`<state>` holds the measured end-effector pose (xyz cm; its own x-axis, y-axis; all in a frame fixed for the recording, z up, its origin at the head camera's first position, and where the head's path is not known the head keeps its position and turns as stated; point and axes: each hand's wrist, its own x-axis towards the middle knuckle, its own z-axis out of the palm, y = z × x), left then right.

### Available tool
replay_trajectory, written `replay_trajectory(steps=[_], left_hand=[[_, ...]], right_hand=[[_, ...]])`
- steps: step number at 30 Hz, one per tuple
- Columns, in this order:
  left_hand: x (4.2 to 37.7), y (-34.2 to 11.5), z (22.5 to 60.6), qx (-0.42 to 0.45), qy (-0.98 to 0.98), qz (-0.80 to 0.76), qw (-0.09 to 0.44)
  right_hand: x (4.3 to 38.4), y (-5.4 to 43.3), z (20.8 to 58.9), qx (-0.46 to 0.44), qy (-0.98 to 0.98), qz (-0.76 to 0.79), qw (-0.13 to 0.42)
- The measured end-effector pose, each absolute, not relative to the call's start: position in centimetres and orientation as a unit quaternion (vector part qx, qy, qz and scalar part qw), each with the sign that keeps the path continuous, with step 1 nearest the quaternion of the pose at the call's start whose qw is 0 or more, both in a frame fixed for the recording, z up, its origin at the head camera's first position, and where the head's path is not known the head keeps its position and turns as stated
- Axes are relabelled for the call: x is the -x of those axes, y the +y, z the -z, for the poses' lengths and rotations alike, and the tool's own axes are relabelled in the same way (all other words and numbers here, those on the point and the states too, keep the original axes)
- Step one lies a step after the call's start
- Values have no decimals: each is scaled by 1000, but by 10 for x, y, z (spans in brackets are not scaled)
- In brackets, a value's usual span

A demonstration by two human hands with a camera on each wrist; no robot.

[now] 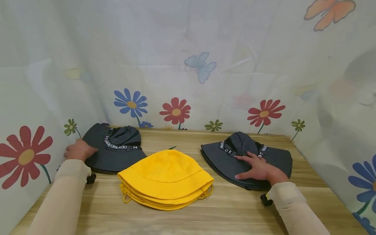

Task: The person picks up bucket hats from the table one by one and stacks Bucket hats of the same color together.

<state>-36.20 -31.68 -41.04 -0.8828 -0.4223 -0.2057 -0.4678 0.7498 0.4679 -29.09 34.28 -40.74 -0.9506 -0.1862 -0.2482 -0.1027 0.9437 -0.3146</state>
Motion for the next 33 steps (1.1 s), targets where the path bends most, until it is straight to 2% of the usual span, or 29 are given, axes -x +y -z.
replay_trajectory(steps=[7, 14, 24, 28, 33], left_hand=[[360, -315, 412, 286, 910, -299, 33], [358, -316, 412, 287, 902, -323, 23], [361, -320, 409, 244, 934, -252, 71], [360, -317, 409, 267, 926, -254, 81], [358, -310, 411, 301, 908, -284, 66]], right_hand=[[292, 342, 405, 70, 977, 142, 142], [291, 342, 406, 70, 977, 144, 142], [291, 342, 405, 69, 977, 144, 141], [291, 342, 405, 69, 977, 144, 141], [288, 344, 406, 72, 976, 150, 139]])
